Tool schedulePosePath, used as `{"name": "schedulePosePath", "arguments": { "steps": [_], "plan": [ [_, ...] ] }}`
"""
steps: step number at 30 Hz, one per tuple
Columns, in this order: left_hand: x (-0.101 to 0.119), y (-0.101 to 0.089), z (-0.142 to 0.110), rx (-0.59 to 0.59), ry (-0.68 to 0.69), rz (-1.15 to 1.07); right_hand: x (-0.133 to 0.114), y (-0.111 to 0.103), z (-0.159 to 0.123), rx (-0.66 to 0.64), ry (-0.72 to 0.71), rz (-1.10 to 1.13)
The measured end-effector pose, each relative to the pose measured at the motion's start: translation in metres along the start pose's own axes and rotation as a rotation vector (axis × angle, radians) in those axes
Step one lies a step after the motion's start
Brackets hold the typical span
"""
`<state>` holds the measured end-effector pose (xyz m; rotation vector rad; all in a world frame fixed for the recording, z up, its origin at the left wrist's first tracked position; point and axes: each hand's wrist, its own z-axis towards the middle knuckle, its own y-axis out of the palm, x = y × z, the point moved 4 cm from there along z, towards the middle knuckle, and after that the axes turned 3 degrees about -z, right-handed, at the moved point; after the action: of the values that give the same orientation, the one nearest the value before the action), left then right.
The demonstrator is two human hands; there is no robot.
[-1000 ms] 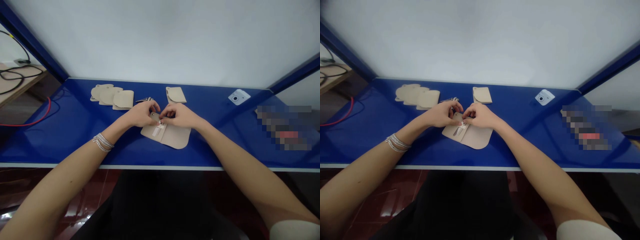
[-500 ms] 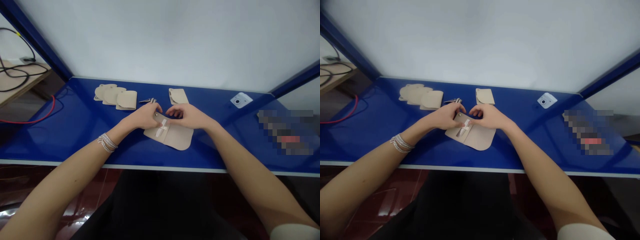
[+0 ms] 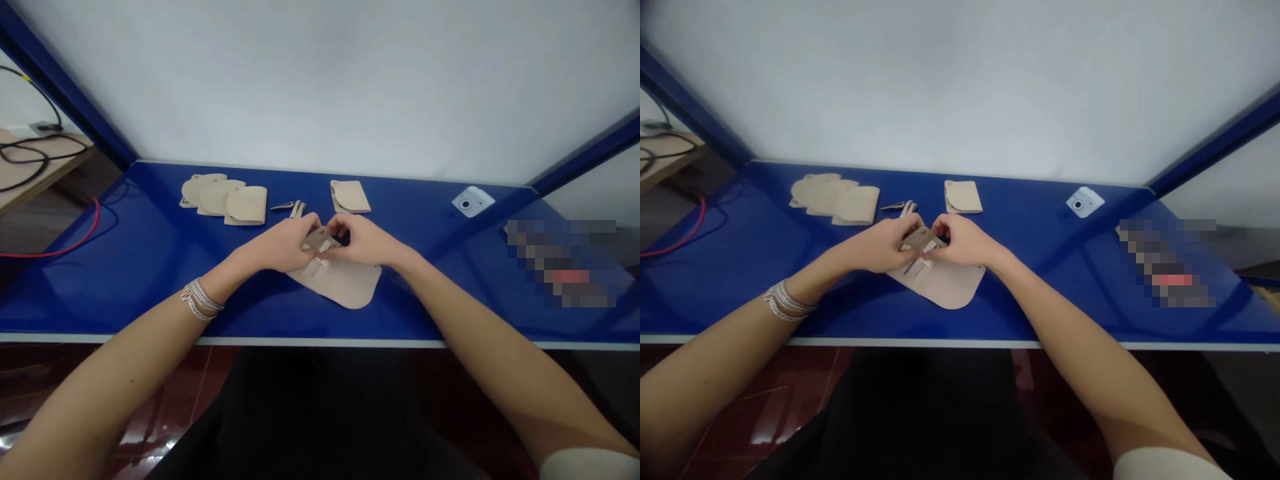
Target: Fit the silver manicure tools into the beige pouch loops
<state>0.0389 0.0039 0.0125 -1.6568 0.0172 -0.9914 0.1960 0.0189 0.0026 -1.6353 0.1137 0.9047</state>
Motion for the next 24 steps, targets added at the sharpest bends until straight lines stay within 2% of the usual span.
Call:
{"name": "schedulePosePath", "arguments": {
  "steps": [3,7,13,16,18,22,24],
  "plan": [
    [0.001,-0.002,0.000,0.034,0.048,-0.105,0.002,0.002,-0.001,-0.029,0.009,0.141],
    [-0.003,-0.002,0.003,0.052,0.031,-0.208,0.002,0.005,0.000,-0.075,0.002,0.401],
    [-0.010,-0.001,0.006,0.099,-0.035,-0.342,0.004,0.007,0.003,-0.067,-0.013,0.559],
    [-0.010,-0.001,0.006,0.111,-0.050,-0.417,0.005,0.006,0.002,-0.106,0.035,0.591],
    [-0.008,0.000,0.005,0.077,-0.059,-0.436,0.005,0.004,0.001,-0.141,0.052,0.577],
    [-0.004,-0.003,0.002,-0.011,-0.100,-0.380,0.002,0.001,-0.001,-0.192,0.051,0.488],
    [-0.006,-0.007,0.002,-0.009,-0.115,-0.366,-0.001,-0.001,-0.002,-0.194,0.030,0.405]
  ]
}}
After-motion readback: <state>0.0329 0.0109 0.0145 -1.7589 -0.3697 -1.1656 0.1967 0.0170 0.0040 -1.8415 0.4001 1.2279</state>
